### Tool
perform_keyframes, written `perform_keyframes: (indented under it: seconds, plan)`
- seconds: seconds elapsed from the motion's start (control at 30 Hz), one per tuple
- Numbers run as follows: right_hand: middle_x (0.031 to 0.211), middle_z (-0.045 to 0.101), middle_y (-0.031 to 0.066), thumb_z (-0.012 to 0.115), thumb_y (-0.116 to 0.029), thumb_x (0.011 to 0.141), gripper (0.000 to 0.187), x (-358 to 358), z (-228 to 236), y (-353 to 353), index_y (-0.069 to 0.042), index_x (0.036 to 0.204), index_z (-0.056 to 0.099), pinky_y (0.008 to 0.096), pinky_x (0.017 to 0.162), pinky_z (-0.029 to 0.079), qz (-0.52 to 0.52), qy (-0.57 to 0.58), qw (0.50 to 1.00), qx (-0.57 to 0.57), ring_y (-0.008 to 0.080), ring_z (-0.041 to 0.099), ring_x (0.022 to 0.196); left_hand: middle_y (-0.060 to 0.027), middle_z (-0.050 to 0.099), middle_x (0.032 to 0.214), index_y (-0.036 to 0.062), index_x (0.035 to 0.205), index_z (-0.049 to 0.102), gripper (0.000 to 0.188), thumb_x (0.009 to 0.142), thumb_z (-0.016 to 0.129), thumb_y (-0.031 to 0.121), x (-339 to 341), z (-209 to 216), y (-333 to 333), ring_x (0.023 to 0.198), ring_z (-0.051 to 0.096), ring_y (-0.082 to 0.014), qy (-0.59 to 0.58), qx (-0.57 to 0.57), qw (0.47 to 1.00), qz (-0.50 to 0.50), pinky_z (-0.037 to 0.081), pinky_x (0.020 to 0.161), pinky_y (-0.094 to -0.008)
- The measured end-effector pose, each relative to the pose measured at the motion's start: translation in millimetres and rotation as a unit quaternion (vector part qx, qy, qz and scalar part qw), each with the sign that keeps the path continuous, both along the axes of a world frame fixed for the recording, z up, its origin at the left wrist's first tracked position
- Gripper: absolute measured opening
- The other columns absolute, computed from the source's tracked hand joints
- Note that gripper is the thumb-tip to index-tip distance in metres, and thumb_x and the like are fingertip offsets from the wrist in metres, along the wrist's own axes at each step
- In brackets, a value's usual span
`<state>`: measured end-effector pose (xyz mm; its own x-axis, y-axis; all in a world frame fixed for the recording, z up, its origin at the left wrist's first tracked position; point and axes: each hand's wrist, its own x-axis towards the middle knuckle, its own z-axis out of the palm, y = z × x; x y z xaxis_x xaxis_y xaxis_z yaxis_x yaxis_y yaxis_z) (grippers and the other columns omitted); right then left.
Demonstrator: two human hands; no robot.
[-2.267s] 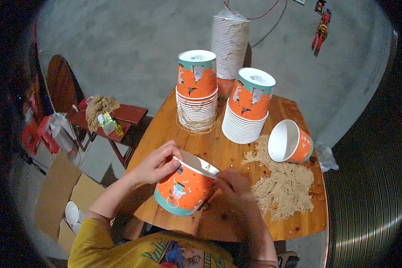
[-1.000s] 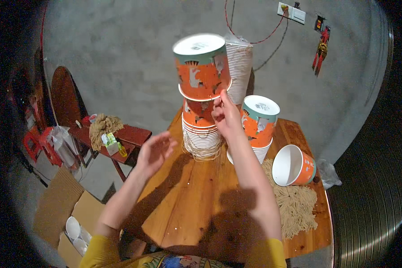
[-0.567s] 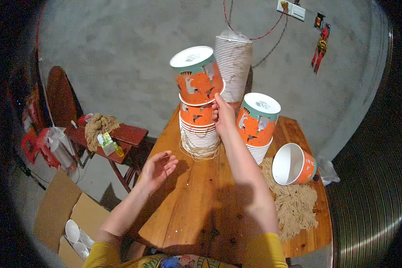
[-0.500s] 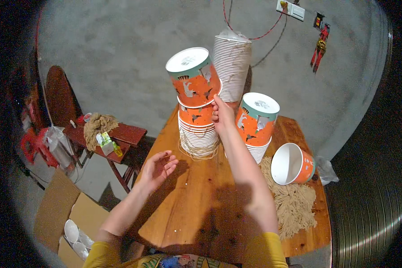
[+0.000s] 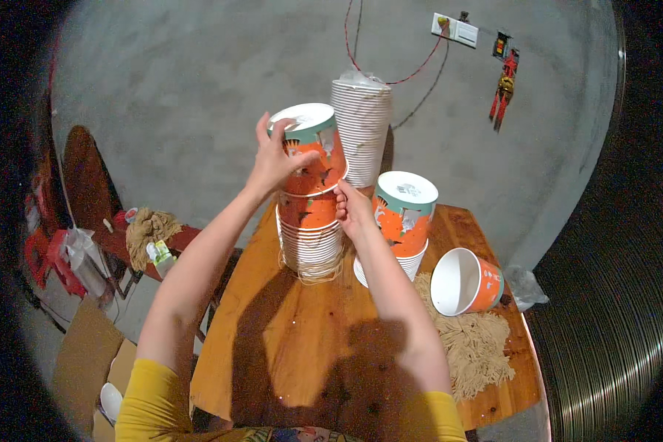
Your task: Bundling stacks of paper cups using rubber bands.
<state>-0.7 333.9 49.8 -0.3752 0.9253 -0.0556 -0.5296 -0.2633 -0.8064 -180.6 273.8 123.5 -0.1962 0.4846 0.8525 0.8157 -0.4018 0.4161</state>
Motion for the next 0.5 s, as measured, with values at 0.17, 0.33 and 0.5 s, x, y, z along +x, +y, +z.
perform_keyframes:
  seconds: [0.17, 0.33, 0.5]
  plan:
    - [0.094, 0.060, 0.0066, 0.058, -0.001, 0.089, 0.016, 12.2, -17.1, 13.6, 0.000, 0.104, 0.054, 0.0238, 0.074, 0.055, -0.032, 0.206, 0.978, 0.009, 0.0162, 0.062, 0.083, -0.0190, 0.032, 0.116, 0.0025, 0.101, 0.044, 0.059, 0.068, 0.080, 0.034, -16.7, 4.3, 19.5, 0.108, 0.043, -0.0341, -0.050, 0.040, 0.997, -0.047, 0.047, 0.086, -0.0418]
    - [0.107, 0.055, 0.0158, 0.052, 0.005, 0.087, 0.033, 7.1, -28.9, -10.6, 0.006, 0.120, 0.046, 0.0286, 0.090, 0.054, -0.056, 0.165, 0.984, 0.026, 0.0238, 0.059, 0.099, -0.0184, 0.030, 0.118, 0.0018, 0.104, 0.044, 0.056, 0.072, 0.077, 0.035, -16.2, 3.2, 19.9, 0.104, 0.045, -0.0320, -0.053, -0.015, 0.997, -0.059, 0.047, 0.085, -0.0398]
    - [0.108, 0.057, 0.0146, 0.054, 0.003, 0.087, 0.035, 49.1, -78.9, -40.2, 0.003, 0.121, 0.045, 0.0304, 0.090, 0.053, 0.038, 0.176, 0.983, -0.023, 0.0239, 0.060, 0.100, -0.0218, 0.035, 0.121, 0.0017, 0.107, 0.049, 0.046, 0.077, 0.072, 0.028, -0.6, -10.0, 26.4, 0.110, 0.044, -0.0370, 0.103, 0.054, 0.992, -0.054, 0.045, 0.089, -0.0407]
